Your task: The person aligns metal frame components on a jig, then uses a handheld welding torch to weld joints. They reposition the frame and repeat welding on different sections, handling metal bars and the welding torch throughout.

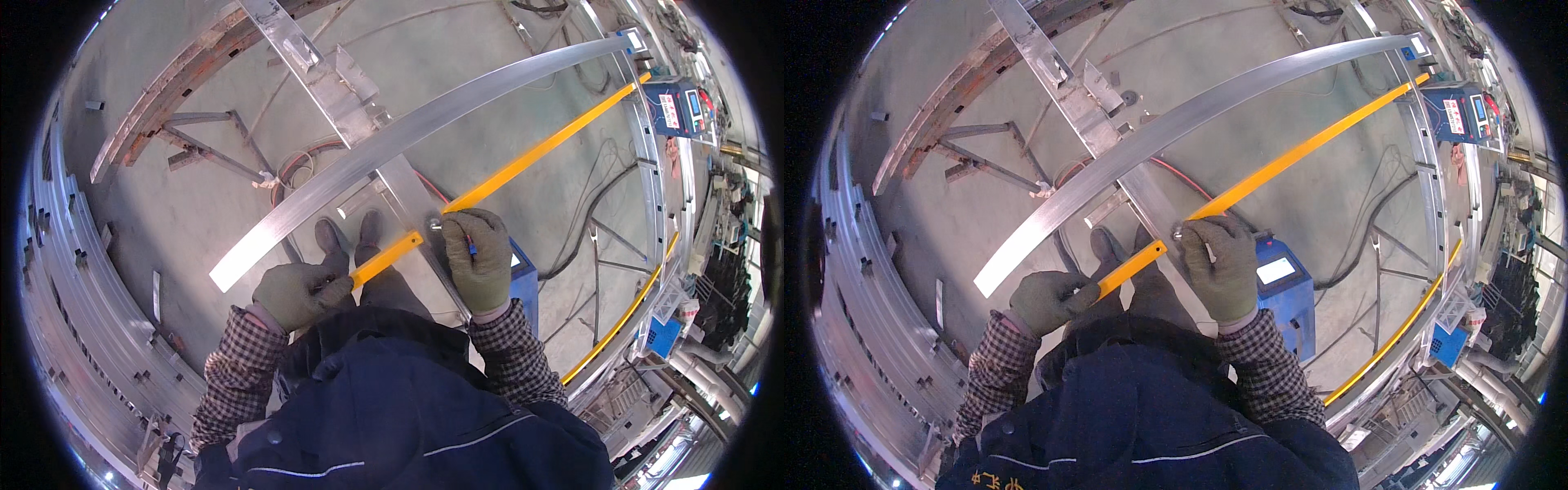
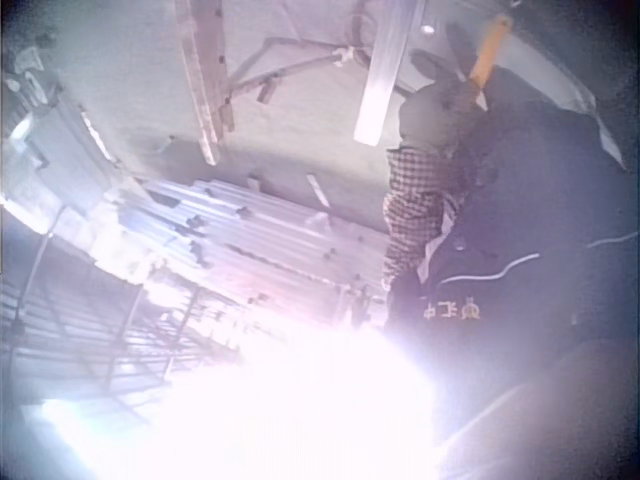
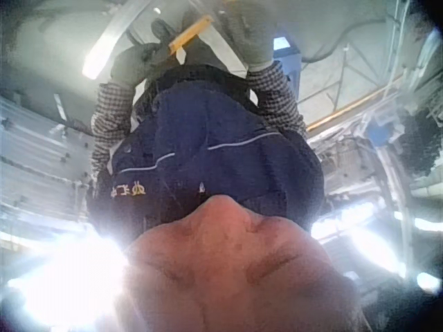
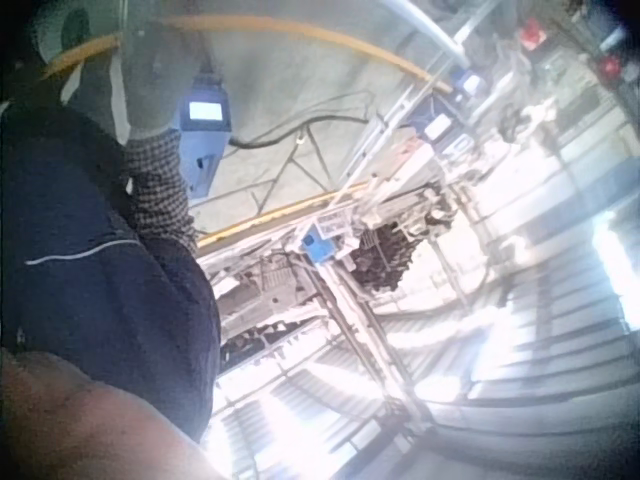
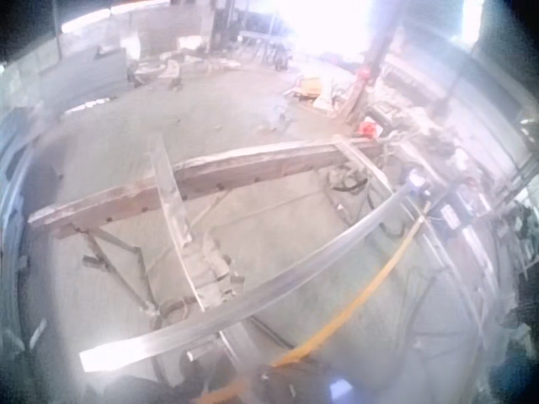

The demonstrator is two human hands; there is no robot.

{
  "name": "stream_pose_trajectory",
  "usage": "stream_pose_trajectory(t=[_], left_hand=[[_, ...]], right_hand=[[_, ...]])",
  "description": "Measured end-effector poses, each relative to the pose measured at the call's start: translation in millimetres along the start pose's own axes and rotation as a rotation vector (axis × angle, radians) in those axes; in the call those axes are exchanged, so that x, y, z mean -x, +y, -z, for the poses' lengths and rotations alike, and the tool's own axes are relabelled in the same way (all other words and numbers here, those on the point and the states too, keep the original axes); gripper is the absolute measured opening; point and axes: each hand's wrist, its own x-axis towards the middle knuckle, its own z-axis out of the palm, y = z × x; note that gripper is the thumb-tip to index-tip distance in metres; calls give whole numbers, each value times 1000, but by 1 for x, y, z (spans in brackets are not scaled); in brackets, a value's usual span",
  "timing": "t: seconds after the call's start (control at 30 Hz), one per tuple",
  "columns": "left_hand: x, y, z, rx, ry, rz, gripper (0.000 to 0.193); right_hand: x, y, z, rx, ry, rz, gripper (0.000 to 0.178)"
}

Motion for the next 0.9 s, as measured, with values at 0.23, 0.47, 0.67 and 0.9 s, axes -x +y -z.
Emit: stream_pose_trajectory(t=[0.23,0.47,0.67,0.9], left_hand=[[-19,1,8,26,-144,12,53],[-29,8,7,92,-147,1,52],[-33,6,-1,142,-102,-36,48],[-31,4,-2,168,-90,-30,51]], right_hand=[[-2,-2,1,130,-8,-4,10],[-6,-3,4,162,-79,58,11],[-11,-4,3,135,-112,41,10],[-21,-11,6,439,-208,225,18]])
